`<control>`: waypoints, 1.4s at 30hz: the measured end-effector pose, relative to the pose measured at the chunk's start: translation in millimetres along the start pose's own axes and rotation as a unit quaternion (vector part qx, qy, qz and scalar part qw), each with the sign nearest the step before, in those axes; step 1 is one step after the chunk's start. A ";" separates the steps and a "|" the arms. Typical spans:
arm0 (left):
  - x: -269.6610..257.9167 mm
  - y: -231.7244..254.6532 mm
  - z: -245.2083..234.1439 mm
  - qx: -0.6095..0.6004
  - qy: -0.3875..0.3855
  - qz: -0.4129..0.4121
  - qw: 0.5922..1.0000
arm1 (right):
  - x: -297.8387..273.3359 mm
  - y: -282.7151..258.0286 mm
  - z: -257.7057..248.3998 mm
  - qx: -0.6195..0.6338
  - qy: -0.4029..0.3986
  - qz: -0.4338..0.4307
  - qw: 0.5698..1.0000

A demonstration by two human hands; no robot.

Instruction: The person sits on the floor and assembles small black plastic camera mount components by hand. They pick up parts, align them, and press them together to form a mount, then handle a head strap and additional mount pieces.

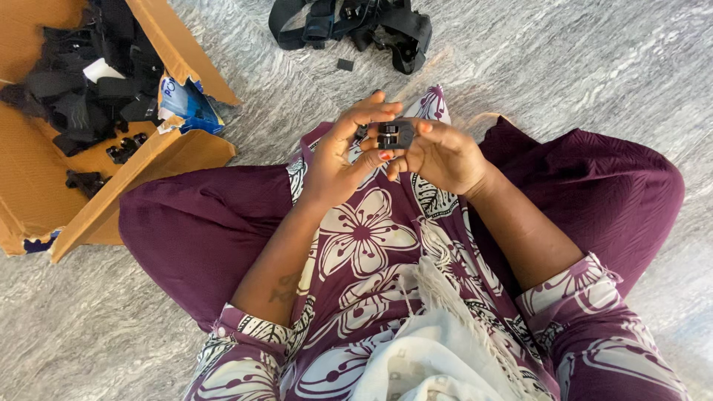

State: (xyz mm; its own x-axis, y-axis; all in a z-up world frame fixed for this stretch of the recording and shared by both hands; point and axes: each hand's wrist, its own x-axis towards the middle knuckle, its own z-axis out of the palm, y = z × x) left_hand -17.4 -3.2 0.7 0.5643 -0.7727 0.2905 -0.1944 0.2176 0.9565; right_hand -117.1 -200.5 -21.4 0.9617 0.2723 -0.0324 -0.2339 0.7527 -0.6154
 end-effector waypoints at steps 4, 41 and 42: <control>1.4 -2.2 -1.1 -0.065 -0.012 -0.016 0.998 | -0.2 2.9 -3.6 -0.045 -0.002 -0.002 0.999; 2.5 10.8 -9.8 0.278 -0.001 0.030 0.960 | 0.4 3.0 -16.2 -0.109 0.070 -0.048 0.990; 2.8 11.9 -11.2 0.270 0.010 0.025 0.962 | -0.3 1.3 -16.1 -0.120 0.081 -0.049 0.988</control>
State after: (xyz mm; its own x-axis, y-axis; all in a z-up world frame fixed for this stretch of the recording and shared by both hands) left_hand -9.2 3.9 13.2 0.5574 -0.7565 0.3422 -0.6083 -0.0915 0.7884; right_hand -115.3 -209.3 -34.8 0.9928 0.0909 -0.0774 -0.1167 0.6010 -0.7907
